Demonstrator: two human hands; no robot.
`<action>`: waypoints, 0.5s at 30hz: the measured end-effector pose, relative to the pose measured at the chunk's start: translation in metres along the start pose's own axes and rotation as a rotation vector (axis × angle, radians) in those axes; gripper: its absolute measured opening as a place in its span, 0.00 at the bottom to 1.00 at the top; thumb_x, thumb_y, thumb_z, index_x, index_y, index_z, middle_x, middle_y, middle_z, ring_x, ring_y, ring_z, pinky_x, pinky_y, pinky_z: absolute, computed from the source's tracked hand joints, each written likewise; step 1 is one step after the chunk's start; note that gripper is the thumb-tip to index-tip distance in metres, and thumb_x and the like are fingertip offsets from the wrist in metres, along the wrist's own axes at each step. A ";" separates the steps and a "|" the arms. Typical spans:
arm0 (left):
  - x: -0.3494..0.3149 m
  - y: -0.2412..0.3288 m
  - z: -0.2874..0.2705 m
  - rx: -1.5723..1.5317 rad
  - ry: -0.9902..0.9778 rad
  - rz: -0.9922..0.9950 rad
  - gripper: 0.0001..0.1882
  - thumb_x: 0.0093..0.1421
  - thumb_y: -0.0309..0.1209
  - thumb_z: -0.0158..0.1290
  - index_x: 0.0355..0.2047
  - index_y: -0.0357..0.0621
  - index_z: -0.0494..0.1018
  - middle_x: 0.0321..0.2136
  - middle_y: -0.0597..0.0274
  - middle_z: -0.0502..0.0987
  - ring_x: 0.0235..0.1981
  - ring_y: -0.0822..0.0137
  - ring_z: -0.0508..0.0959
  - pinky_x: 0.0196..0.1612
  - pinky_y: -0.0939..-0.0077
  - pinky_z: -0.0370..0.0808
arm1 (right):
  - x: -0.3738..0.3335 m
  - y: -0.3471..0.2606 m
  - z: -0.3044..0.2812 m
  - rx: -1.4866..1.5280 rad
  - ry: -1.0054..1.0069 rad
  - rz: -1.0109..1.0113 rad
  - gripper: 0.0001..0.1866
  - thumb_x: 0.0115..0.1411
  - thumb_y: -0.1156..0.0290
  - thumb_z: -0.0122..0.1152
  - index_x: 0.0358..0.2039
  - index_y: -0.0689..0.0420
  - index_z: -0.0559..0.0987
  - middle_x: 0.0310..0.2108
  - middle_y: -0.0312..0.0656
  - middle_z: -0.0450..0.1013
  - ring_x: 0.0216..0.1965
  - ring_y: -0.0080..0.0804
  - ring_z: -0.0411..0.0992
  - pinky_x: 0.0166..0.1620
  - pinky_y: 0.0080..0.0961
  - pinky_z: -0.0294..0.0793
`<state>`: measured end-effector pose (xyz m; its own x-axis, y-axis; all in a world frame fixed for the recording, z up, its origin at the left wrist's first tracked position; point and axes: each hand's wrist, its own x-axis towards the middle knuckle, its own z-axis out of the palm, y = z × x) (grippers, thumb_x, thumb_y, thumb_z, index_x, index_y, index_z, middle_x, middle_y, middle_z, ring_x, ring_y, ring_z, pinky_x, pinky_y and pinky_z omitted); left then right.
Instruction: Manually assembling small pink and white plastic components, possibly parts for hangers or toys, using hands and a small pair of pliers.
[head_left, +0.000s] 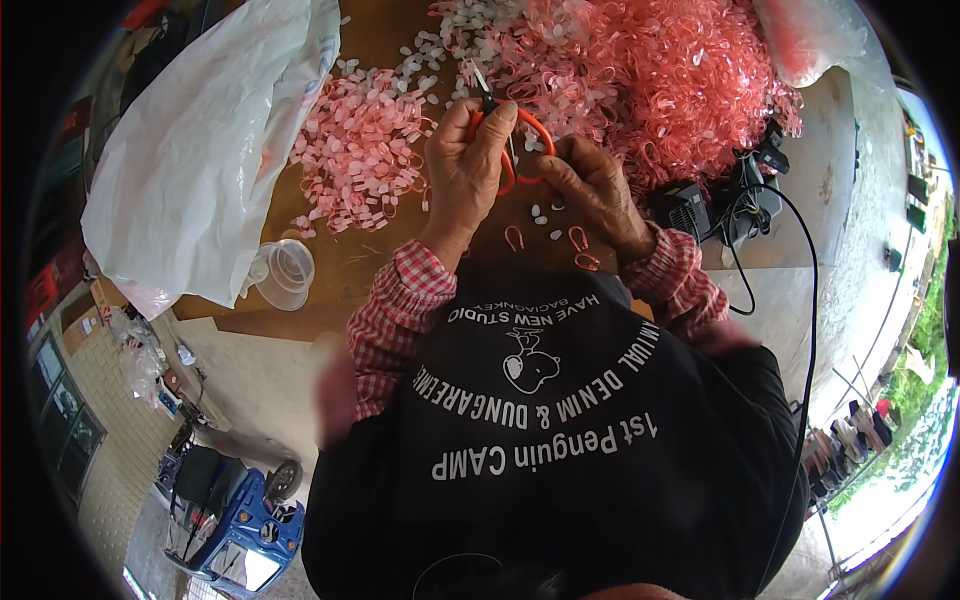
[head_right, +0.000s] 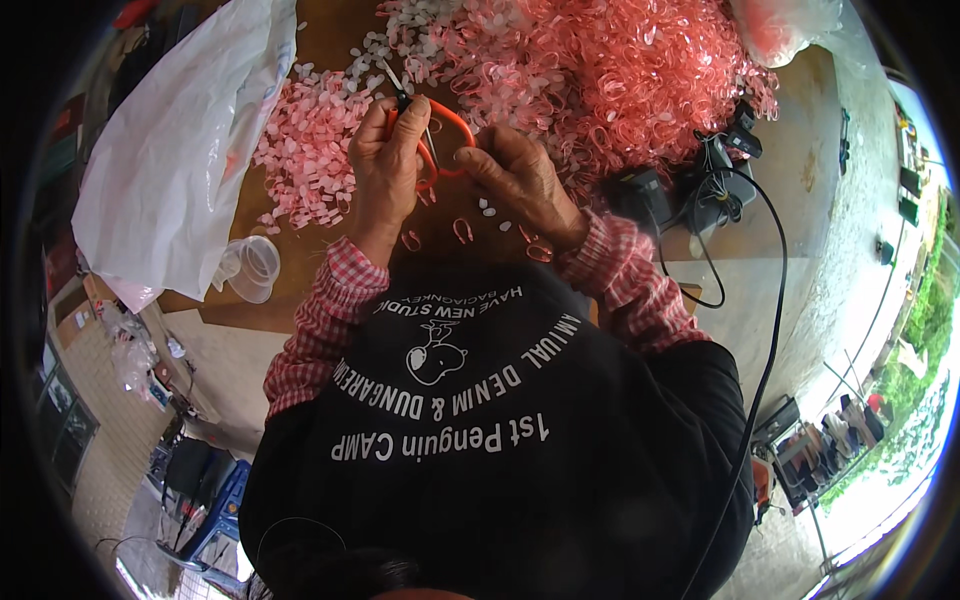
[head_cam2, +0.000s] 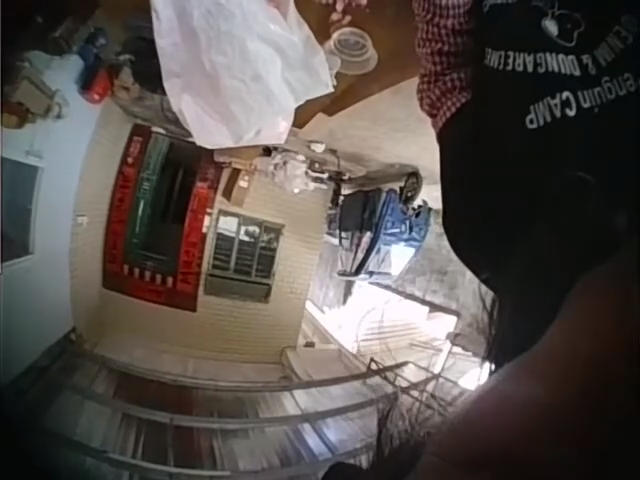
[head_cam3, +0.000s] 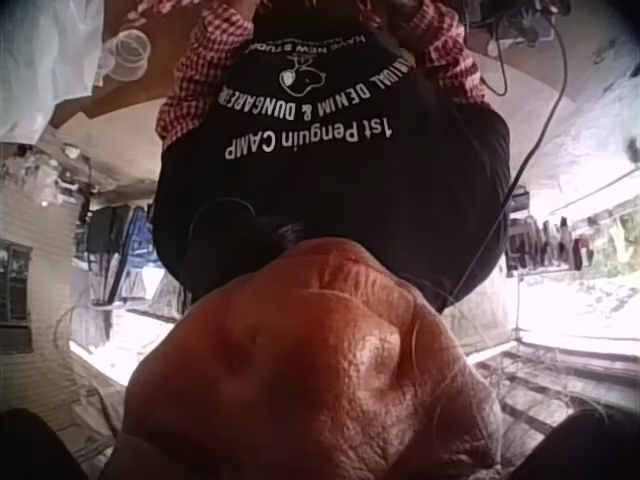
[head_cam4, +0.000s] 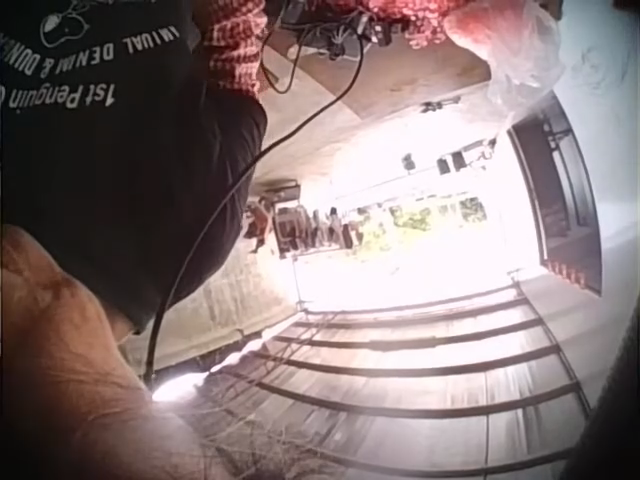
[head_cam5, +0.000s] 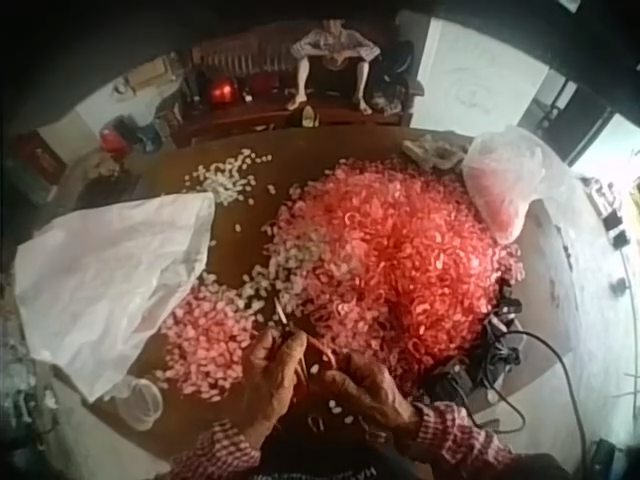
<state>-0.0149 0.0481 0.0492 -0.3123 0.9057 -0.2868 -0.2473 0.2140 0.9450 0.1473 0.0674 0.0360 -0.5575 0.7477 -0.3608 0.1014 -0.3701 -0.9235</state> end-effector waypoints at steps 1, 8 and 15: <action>0.000 -0.001 0.000 -0.002 0.008 0.026 0.12 0.60 0.34 0.54 0.22 0.44 0.68 0.16 0.80 0.61 0.18 0.87 0.56 0.18 0.89 0.52 | -0.001 0.005 0.004 0.028 0.054 -0.028 0.13 0.61 0.63 0.56 0.29 0.60 0.72 0.19 0.31 0.68 0.21 0.15 0.64 0.24 0.16 0.63; 0.001 -0.004 -0.004 -0.092 -0.025 -0.103 0.11 0.61 0.35 0.53 0.23 0.46 0.68 0.16 0.80 0.62 0.16 0.87 0.57 0.17 0.89 0.52 | -0.003 0.000 0.005 0.157 0.032 0.069 0.12 0.62 0.63 0.55 0.31 0.60 0.73 0.20 0.30 0.67 0.23 0.13 0.63 0.26 0.14 0.62; 0.001 0.003 -0.005 -0.071 -0.045 -0.112 0.14 0.61 0.43 0.50 0.26 0.48 0.71 0.17 0.77 0.67 0.14 0.85 0.61 0.15 0.90 0.56 | -0.003 -0.009 0.003 0.129 0.042 0.068 0.12 0.63 0.62 0.53 0.32 0.60 0.74 0.23 0.27 0.66 0.25 0.12 0.61 0.27 0.14 0.61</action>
<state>-0.0210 0.0478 0.0511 -0.2381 0.8932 -0.3814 -0.3431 0.2900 0.8934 0.1454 0.0668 0.0456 -0.5174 0.7401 -0.4297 0.0295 -0.4864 -0.8733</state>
